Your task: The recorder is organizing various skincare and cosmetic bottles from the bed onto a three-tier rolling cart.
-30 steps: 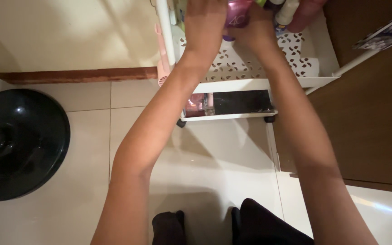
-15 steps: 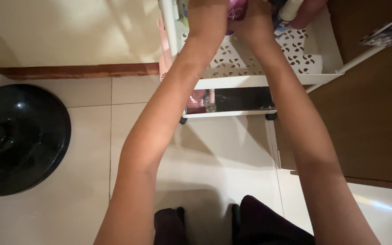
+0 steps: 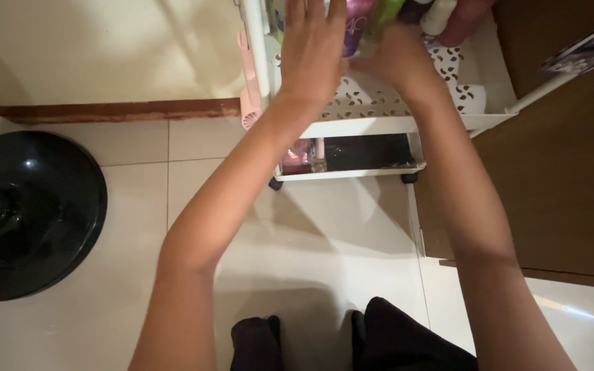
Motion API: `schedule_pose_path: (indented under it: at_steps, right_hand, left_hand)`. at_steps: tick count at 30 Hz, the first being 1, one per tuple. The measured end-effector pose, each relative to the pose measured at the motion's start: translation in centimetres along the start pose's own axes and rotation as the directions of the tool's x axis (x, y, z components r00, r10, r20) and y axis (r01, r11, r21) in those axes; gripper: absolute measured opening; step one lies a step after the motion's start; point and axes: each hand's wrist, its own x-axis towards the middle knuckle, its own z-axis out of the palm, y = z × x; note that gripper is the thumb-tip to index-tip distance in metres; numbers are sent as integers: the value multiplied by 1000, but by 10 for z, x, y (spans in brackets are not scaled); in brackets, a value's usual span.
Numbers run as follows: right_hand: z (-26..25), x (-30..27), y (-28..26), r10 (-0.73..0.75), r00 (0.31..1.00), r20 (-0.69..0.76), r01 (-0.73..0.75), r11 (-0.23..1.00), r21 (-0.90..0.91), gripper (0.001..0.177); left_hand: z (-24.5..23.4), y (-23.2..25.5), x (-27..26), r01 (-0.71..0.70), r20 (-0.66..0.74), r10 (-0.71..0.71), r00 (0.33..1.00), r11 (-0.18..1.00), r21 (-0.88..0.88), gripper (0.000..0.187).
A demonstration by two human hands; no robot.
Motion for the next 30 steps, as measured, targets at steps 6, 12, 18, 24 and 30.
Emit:
schedule_pose_path:
  at_steps: [6,12,18,24,30]
  right_hand:
    - [-24,-32,-14,-3,955,296,60,981,-184,56]
    - [-41,-24,-51,279,941,193,-264,959,-98,53]
    - [-66,-63,-90,145,805,575,-76,987,-141,116]
    - [-71,-85,-99,64,713,698,117,971,-208,146]
    - [-74,-92,-100,46,711,702,132,972,-197,148]
  left_hand:
    - [-1,2,-58,0,128,66,990,890,-455,104]
    - [-1,15,-50,455,468,-139,873,580,-676,113]
    - [-37,22,-68,399,538,131,832,532,-747,112]
    - [-60,16,-81,417,621,361,696,501,-758,117]
    - [-57,3,-88,432,618,415,668,461,-775,124]
